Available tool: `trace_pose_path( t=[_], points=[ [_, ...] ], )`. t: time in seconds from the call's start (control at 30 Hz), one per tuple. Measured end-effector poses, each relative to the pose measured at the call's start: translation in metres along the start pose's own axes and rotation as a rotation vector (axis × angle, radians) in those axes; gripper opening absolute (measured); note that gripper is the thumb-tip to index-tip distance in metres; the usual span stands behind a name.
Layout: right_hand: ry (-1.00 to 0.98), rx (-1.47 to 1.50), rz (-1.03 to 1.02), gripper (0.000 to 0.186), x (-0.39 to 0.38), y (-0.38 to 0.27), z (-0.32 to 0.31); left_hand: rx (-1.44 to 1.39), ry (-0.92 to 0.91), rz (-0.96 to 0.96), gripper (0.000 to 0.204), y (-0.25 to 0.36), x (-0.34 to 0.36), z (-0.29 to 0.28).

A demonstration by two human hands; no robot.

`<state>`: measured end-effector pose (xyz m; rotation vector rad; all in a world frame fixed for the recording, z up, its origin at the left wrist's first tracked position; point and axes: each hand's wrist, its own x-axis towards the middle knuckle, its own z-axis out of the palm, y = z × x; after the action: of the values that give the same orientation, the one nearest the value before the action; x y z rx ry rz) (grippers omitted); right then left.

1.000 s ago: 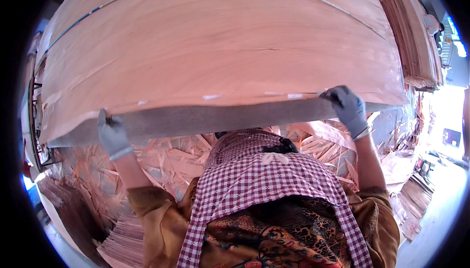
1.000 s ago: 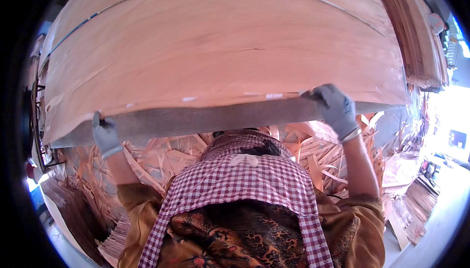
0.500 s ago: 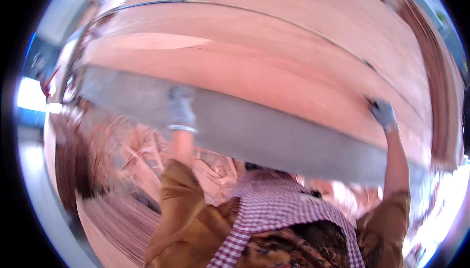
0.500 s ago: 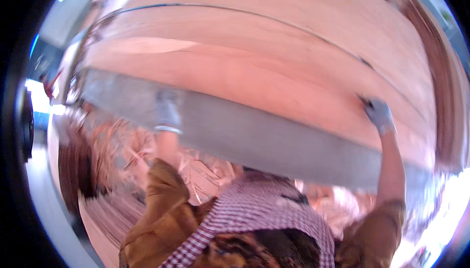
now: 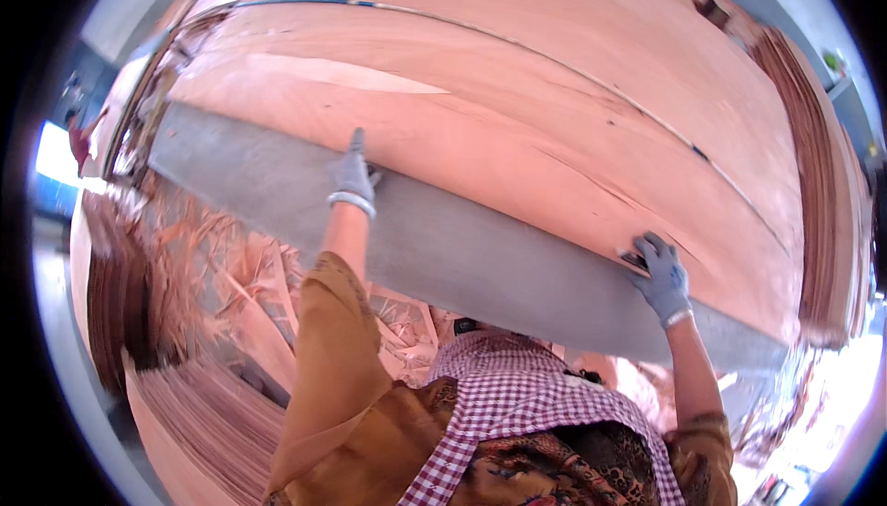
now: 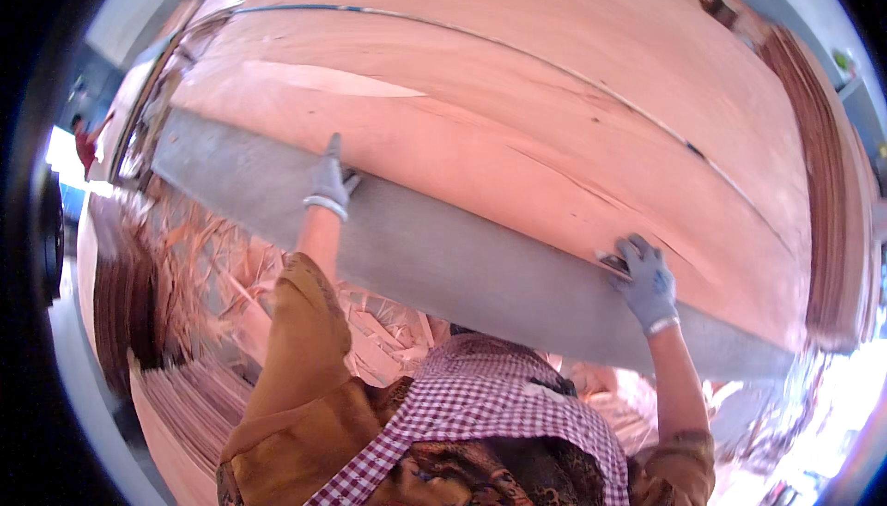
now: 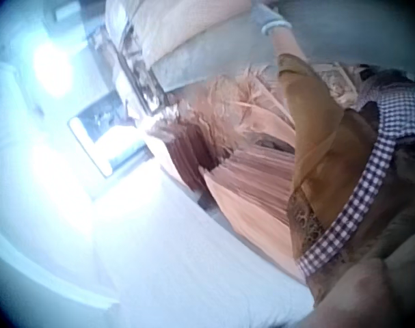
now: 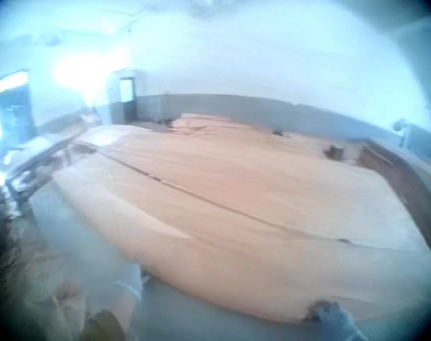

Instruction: The person cuts wood veneer sheets using a knife and straight edge, positioning and trimming large sheets on a work table.

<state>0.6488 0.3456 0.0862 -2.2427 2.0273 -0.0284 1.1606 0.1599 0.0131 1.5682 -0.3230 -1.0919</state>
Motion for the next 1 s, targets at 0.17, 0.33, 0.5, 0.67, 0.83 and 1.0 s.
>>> trace_pose_path(
  t=[0.17,0.33,0.5,0.67,0.83,1.0],
  points=[
    [-0.098,-0.012,0.043,0.054,-0.007,-0.003,0.012,0.188,-0.017,0.069,0.044,-0.003,0.025,-0.002],
    [-0.034,-0.065,0.087,0.056,-0.014,-0.007,0.013,-0.046,-0.080,0.052,0.028,-0.006,0.038,-0.023],
    [0.069,-0.080,0.112,0.049,-0.012,-0.013,0.004,-0.280,-0.135,-0.100,0.019,0.006,0.044,-0.025],
    [0.220,-0.145,0.114,0.039,-0.007,-0.015,-0.032,-0.396,-0.215,0.040,0.020,0.045,0.030,-0.008],
    [0.309,-0.217,0.109,0.032,-0.016,-0.014,-0.068,-0.443,-0.262,0.088,0.017,0.077,0.018,-0.013],
    [0.360,-0.168,0.061,0.024,-0.040,-0.031,-0.059,-0.395,-0.309,0.080,0.012,0.056,0.017,-0.047]
  ],
)
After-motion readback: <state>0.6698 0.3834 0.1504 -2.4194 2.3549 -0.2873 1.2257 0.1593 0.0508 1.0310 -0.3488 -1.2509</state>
